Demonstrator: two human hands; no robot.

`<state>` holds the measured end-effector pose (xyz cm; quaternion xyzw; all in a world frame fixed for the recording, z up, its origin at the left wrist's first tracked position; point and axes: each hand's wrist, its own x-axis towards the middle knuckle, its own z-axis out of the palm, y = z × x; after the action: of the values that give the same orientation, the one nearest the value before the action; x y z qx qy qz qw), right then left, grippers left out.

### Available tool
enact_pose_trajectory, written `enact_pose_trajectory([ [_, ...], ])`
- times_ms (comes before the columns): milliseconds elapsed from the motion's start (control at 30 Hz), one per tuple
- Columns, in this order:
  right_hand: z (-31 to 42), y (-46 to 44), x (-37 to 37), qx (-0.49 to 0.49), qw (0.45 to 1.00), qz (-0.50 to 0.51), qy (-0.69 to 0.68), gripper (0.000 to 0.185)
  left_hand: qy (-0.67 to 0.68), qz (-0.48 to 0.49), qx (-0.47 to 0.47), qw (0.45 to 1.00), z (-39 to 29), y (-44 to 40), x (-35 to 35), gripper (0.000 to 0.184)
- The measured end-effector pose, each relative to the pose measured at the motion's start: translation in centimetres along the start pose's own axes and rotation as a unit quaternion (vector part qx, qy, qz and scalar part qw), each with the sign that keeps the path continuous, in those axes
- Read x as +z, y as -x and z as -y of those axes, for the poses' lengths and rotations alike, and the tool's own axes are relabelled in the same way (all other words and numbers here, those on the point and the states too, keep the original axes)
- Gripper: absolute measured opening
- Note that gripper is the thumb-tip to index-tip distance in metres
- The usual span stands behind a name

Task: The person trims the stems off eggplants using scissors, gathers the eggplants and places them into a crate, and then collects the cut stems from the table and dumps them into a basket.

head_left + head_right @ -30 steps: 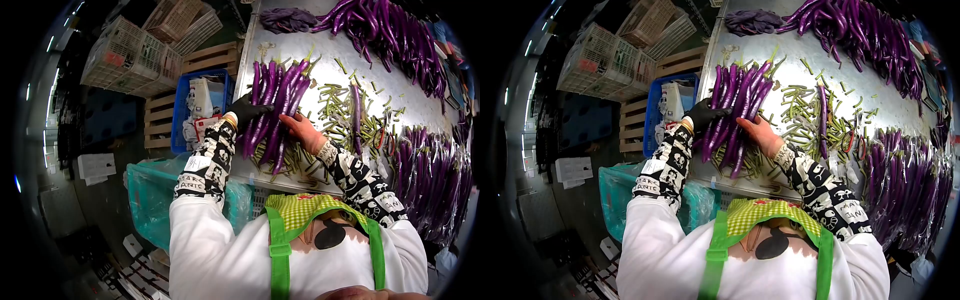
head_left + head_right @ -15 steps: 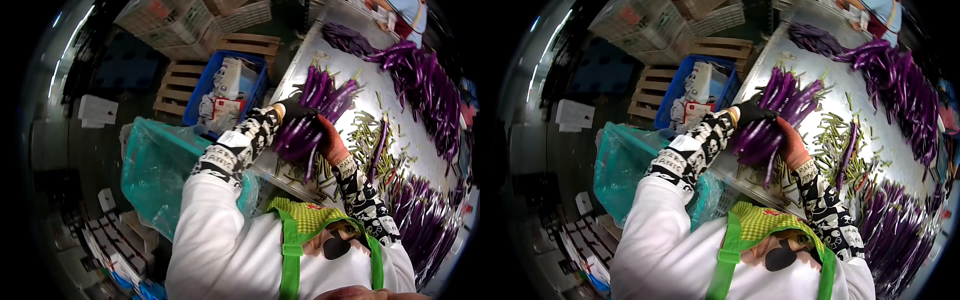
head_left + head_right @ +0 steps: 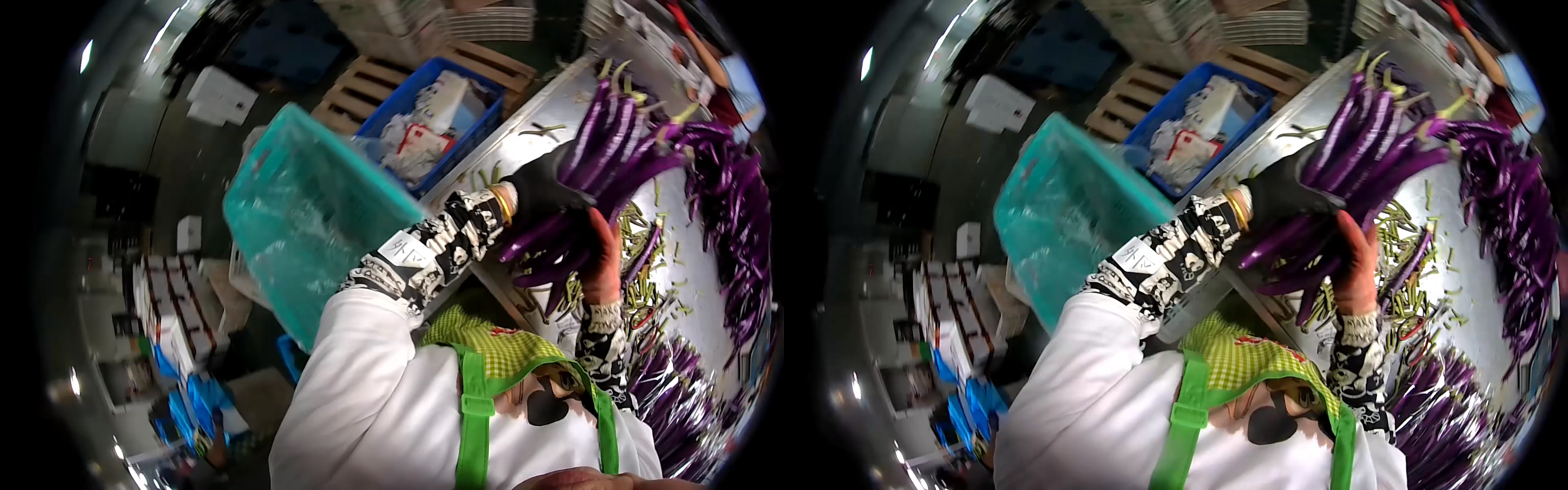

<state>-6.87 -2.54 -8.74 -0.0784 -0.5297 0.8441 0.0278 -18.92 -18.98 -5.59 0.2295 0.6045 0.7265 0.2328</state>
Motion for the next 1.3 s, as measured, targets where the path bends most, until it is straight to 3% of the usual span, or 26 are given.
enact_pose_trajectory([
  [33,2.6,0.8,1.9,0.062,0.994,-0.034,-0.089,0.051,0.088,0.010,0.031,0.996,-0.7,0.8,1.3,0.097],
  [100,3.8,2.1,2.8,0.017,0.998,-0.016,-0.061,0.045,0.098,-0.015,0.055,0.994,-0.6,2.5,2.0,0.096],
  [200,5.0,3.8,2.1,0.033,0.999,0.010,-0.017,0.047,0.165,-0.070,0.093,0.979,-1.8,5.7,4.5,0.094],
  [333,6.2,6.0,3.7,0.034,0.996,0.074,0.027,0.050,0.090,-0.118,0.090,0.985,-3.9,11.0,5.8,0.097],
  [400,6.8,7.2,4.8,-0.006,0.990,0.101,0.094,0.055,0.096,-0.143,0.120,0.978,-3.5,12.6,6.4,0.099],
  [533,7.3,9.0,6.5,-0.029,0.988,0.115,0.096,0.071,0.136,-0.131,0.180,0.965,-4.3,14.5,6.8,0.104],
  [633,7.7,10.0,8.6,-0.036,0.982,0.162,0.087,0.076,0.170,-0.193,0.181,0.949,-6.0,17.0,7.3,0.112],
  [767,5.8,12.1,12.3,-0.058,0.975,0.195,0.089,0.085,0.146,-0.234,0.254,0.927,-6.9,22.2,6.1,0.111],
  [867,3.8,14.8,17.8,-0.028,0.968,0.227,0.105,0.094,0.033,-0.282,0.249,0.926,-9.1,29.7,2.9,0.110],
  [933,2.0,17.1,22.1,-0.012,0.965,0.241,0.102,0.096,0.034,-0.308,0.236,0.921,-9.7,34.7,0.9,0.108],
  [1133,-6.1,26.1,34.4,-0.030,0.969,0.227,0.098,0.097,0.051,-0.315,0.257,0.912,-8.8,48.8,-7.0,0.108],
  [1300,-10.1,30.1,41.7,0.036,0.949,0.260,0.172,0.090,0.031,-0.364,0.225,0.903,-9.9,58.7,-11.5,0.106],
])
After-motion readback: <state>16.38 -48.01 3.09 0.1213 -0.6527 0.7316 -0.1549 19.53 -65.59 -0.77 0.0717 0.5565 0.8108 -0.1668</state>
